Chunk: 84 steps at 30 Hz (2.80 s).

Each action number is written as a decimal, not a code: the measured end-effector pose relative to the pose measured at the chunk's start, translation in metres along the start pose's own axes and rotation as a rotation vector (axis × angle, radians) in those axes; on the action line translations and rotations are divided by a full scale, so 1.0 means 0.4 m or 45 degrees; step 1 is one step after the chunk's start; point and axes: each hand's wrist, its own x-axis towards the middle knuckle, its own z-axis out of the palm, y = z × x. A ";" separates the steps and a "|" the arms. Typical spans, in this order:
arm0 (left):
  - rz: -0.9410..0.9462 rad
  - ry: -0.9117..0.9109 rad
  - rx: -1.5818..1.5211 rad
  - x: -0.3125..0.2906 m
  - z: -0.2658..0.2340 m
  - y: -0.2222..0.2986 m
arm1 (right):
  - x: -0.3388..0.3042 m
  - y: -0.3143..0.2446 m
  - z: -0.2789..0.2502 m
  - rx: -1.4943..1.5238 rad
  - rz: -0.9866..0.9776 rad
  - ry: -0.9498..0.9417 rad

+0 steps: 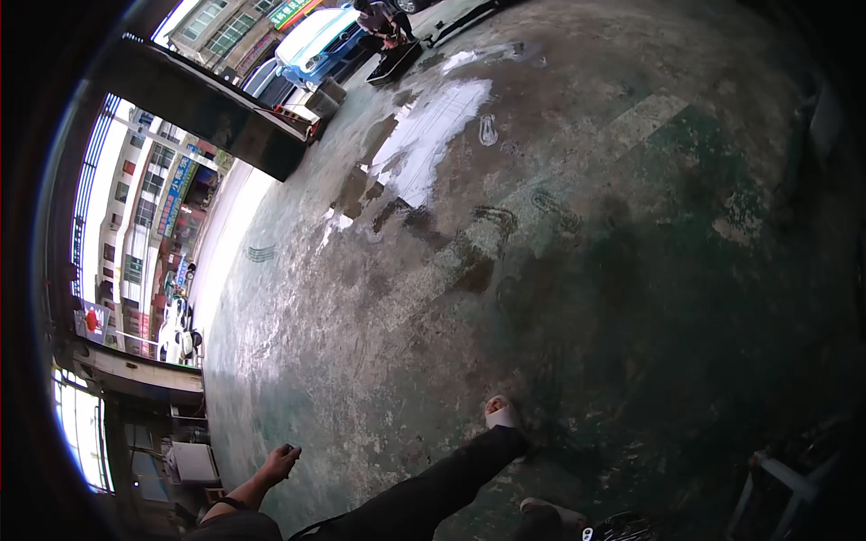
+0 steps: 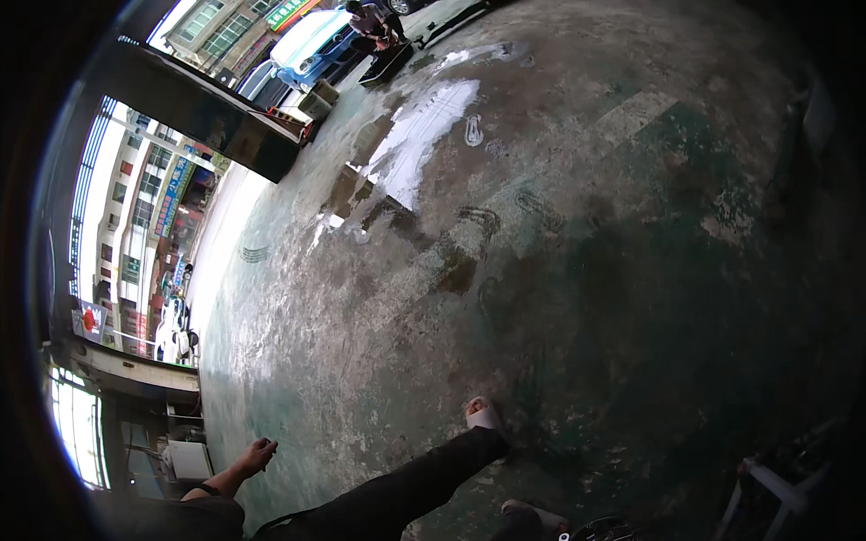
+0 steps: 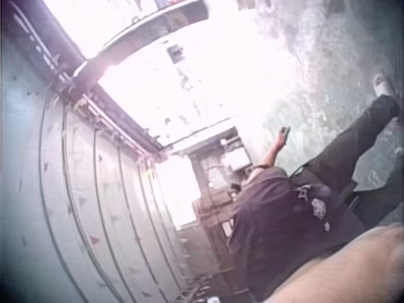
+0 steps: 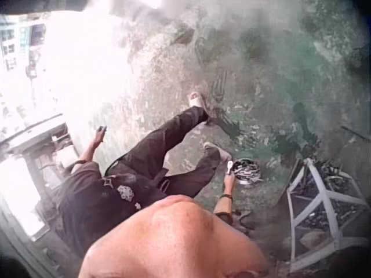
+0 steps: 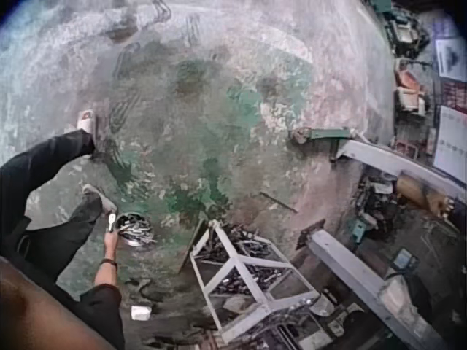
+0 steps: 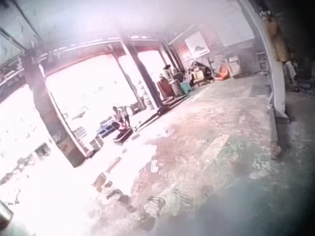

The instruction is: The person disassembles a transmission on a metal tray using a ratchet, impact driver, and wrench. They remove bolts and a cover plate, then reassemble the unit by tightening bolts and securing the cover.

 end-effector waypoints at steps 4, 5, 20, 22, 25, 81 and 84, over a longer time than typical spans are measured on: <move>0.140 -0.289 -0.249 0.144 -0.032 0.238 | -0.158 -0.645 -0.193 0.281 -0.172 0.041; 0.335 -0.373 -0.265 0.162 -0.050 0.323 | -0.185 -0.811 -0.237 0.374 -0.233 0.020; 1.553 -0.516 -0.926 0.163 -0.778 1.204 | -0.549 -2.644 -0.677 0.701 -1.239 -1.092; 1.477 -0.534 -1.000 0.241 -0.876 1.286 | -0.521 -2.814 -0.705 0.649 -1.206 -1.219; 1.470 -0.314 -0.809 0.342 -1.038 1.434 | -0.478 -3.089 -0.785 0.299 -1.425 -1.309; 1.121 -0.574 -1.033 2.509 -2.828 4.756 | 0.891 -7.171 -2.010 -1.075 -2.077 -0.342; 1.019 -0.218 -0.943 2.647 -2.876 4.842 | 0.951 -7.273 -1.954 -0.948 -1.756 -0.376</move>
